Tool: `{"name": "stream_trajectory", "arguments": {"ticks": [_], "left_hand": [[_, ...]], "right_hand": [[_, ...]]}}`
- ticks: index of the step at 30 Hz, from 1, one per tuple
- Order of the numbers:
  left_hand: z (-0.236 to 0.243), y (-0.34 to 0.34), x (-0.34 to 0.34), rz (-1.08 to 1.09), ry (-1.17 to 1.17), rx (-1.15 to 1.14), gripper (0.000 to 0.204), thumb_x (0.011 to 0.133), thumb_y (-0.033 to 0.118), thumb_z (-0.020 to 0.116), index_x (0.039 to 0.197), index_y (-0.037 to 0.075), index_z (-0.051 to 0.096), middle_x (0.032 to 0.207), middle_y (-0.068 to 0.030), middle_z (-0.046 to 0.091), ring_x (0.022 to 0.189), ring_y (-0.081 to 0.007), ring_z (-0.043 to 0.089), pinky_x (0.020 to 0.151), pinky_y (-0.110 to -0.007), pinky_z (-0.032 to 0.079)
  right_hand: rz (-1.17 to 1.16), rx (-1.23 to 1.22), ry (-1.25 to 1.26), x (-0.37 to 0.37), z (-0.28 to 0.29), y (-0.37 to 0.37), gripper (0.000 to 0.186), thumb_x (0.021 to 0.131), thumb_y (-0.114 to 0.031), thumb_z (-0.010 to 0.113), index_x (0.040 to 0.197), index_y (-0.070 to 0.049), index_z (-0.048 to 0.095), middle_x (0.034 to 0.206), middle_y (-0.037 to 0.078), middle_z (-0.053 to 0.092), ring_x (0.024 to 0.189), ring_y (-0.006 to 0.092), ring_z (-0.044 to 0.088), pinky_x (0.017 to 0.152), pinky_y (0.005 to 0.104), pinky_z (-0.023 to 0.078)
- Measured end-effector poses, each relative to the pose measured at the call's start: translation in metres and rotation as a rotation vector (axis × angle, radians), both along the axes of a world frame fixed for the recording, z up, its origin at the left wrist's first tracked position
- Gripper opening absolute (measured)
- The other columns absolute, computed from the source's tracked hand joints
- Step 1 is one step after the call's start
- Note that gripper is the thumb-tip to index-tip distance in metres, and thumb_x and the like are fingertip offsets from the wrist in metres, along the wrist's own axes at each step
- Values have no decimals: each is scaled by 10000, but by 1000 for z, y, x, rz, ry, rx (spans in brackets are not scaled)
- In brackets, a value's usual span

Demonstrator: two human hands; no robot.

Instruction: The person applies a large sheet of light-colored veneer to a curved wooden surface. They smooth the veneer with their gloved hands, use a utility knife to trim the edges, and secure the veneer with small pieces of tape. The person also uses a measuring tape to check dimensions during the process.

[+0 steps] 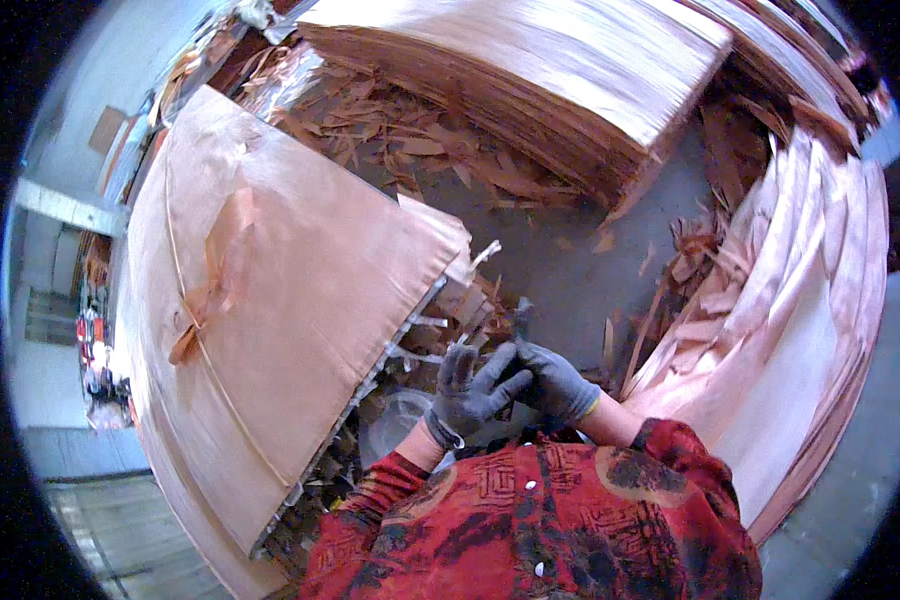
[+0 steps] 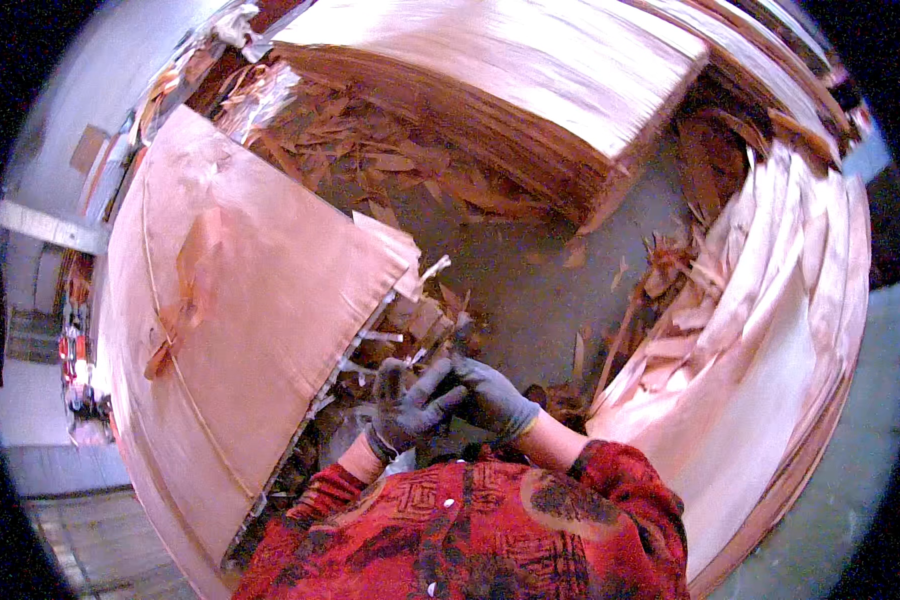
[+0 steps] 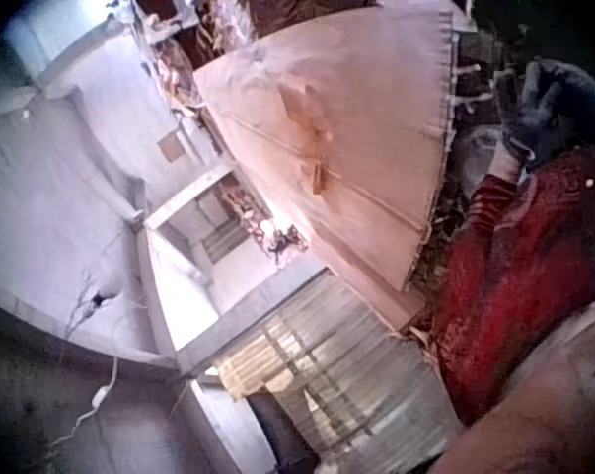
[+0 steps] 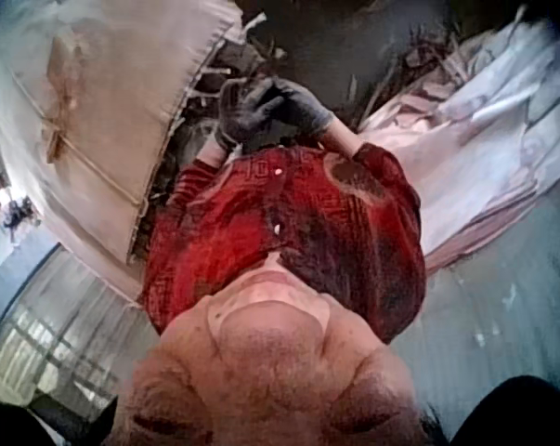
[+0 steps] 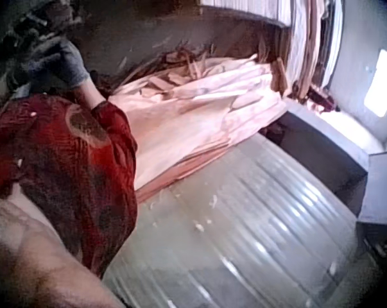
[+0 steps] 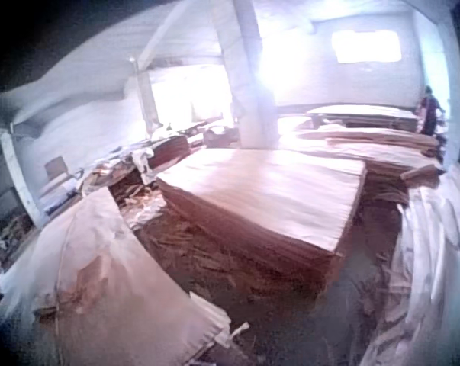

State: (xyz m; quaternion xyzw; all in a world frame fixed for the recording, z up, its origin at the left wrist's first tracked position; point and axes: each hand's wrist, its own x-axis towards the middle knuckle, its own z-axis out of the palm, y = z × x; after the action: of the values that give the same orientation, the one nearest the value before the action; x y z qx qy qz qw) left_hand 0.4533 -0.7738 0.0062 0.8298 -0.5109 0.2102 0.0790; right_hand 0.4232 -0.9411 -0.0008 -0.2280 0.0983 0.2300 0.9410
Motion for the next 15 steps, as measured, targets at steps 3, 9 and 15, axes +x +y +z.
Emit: {"name": "stream_trajectory", "arguments": {"ticks": [3, 9, 15], "left_hand": [[-48, 5, 41, 229, 1009, -304, 427, 796, 221, 562, 1218, 173, 525, 1324, -111, 442, 1307, -396, 209, 1060, -507, 125], [-54, 52, 132, 995, 167, -92, 640, 771, 256, 587, 1342, 77, 361, 1419, -203, 230, 1298, -431, 193, 1035, -548, 166], [-63, 45, 151, 1060, 400, 30, 620, 761, 352, 563, 1307, 99, 411, 1406, -240, 225, 1289, -430, 208, 1036, -572, 135]], "right_hand": [[-13, -16, 137, 18, -21, -58, 361, 904, -401, 475, 970, -56, 559, 772, 48, 559, 656, 181, 539, 636, 323, 471], [-334, -267, 384, 67, -57, -171, 205, 910, -302, 478, 922, -113, 556, 807, 0, 578, 517, 86, 423, 482, 238, 367], [-313, -113, -32, 88, -119, -340, 262, 890, -167, 440, 1124, -94, 529, 1030, 67, 587, 636, 123, 497, 569, 252, 467]]}}
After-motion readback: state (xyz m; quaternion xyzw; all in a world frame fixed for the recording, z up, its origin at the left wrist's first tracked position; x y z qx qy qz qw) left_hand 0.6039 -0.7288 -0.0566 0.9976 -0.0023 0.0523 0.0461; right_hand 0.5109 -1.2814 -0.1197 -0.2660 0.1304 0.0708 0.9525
